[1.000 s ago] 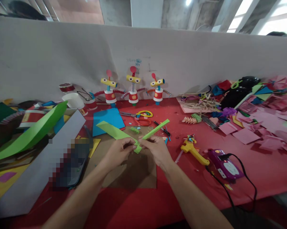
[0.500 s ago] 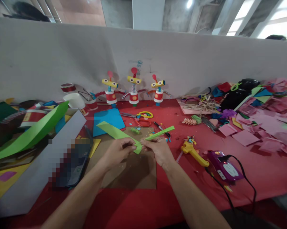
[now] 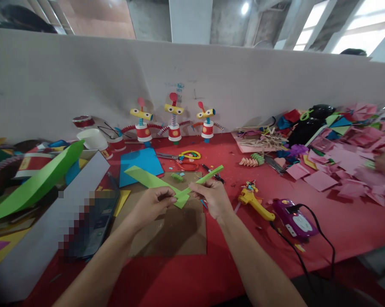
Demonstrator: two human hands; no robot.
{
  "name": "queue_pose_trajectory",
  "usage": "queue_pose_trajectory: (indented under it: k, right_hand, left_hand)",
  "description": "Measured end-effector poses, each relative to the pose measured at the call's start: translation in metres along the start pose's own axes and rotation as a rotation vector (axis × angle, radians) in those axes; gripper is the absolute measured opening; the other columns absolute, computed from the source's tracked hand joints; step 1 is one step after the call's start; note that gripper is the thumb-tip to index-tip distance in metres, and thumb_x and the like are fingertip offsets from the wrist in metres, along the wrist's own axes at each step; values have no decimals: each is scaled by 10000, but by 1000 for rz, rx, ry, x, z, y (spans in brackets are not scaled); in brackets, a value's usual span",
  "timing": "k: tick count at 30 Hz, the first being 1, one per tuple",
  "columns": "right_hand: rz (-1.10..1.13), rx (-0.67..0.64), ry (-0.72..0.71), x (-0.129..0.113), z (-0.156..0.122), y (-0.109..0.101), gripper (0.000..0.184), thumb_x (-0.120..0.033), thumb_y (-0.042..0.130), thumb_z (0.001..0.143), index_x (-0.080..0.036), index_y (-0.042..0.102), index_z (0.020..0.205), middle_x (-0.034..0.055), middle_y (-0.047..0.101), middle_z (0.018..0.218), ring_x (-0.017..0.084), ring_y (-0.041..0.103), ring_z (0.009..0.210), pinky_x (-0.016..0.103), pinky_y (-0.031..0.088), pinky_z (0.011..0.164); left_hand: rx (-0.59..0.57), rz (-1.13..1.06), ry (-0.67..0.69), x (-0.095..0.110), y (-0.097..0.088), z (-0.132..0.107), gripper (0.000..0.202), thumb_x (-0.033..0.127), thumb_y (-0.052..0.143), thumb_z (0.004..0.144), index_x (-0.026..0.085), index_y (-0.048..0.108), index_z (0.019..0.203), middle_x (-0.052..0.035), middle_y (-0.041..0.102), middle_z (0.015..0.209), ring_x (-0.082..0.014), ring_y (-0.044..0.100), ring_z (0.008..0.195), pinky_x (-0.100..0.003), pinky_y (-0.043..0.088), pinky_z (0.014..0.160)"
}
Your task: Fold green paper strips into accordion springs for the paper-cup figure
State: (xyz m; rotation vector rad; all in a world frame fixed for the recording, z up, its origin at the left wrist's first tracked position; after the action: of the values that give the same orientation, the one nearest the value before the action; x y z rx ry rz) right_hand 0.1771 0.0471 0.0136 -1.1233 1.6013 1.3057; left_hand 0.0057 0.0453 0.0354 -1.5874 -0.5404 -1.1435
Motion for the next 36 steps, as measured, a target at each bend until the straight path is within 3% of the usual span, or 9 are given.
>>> queue_pose_trajectory:
  k: [12, 17, 21, 25, 28, 31, 34, 36]
  right_hand:
    - [33, 90, -81, -13, 5, -14, 179, -282, 798, 518, -164, 669, 559, -17, 584, 459, 60, 487, 415, 188, 358, 412]
    - [156, 210, -124, -23, 6, -26, 183, -261, 803, 499, -175, 669, 591, -36, 584, 479, 47, 483, 415, 169, 346, 387]
    - [168, 233, -114, -25, 8, -33, 195, -264, 799, 505, -161, 667, 605, -27, 593, 493, 57, 506, 437, 168, 361, 389]
    - [241, 376, -208, -32, 12, -51, 220, -273, 798, 509, -162, 653, 633, -28, 608, 547, 44, 489, 447, 159, 353, 384]
    - [309, 458, -295, -36, 11, -59, 226, -317, 780, 545, -175, 619, 613, -65, 537, 495, 21, 410, 401, 148, 301, 360]
    - [199, 326, -264, -29, 7, -41, 250, -407, 723, 620, -181, 615, 624, -57, 521, 490, 39, 421, 410, 166, 301, 372]
    - [34, 14, -151, -11, 0, -5, 269, -373, 743, 610, -205, 664, 804, -16, 632, 657, 89, 550, 559, 206, 417, 509]
    - [-14, -55, -138, -1, -3, 8, 251, -343, 749, 609, -200, 685, 804, -6, 649, 664, 102, 569, 591, 218, 432, 546]
  left_hand:
    - [-2, 14, -5, -2, -7, -1, 162, 297, 510, 748, 163, 575, 682, 29, 501, 588, -91, 410, 559, -206, 310, 526]
    - [31, 68, -3, -4, -12, -1, 166, 301, 508, 743, 167, 578, 675, 27, 504, 588, -99, 420, 569, -208, 311, 532]
    - [40, 102, 6, -3, -14, -1, 157, 293, 506, 743, 176, 589, 679, 30, 519, 589, -101, 429, 570, -209, 307, 532]
    - [91, 125, -26, -5, -23, 0, 124, 268, 526, 718, 176, 588, 663, 31, 532, 595, -106, 446, 586, -213, 318, 552]
    - [176, 104, -51, -8, -32, 0, 117, 260, 530, 709, 171, 575, 648, 34, 517, 578, -105, 443, 577, -218, 329, 563]
    - [229, 83, -44, -8, -33, -1, 135, 266, 523, 723, 167, 577, 650, 28, 527, 584, -107, 455, 585, -220, 340, 570]
    - [161, 116, 20, -3, -19, -1, 147, 266, 523, 740, 167, 607, 672, 16, 568, 617, -111, 477, 599, -220, 343, 566]
    - [109, 156, 68, 1, -11, -2, 150, 250, 515, 755, 171, 630, 700, 7, 598, 645, -116, 498, 609, -224, 347, 570]
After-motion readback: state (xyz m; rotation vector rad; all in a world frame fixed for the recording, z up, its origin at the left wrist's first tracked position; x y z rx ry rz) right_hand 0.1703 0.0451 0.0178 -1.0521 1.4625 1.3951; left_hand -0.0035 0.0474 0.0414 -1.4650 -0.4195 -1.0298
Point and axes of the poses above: each hand's wrist, its own z-axis towards the middle knuckle, its own y-axis out of the palm, x = y × z, the point moved 4 cm from there along z, towards the middle knuckle
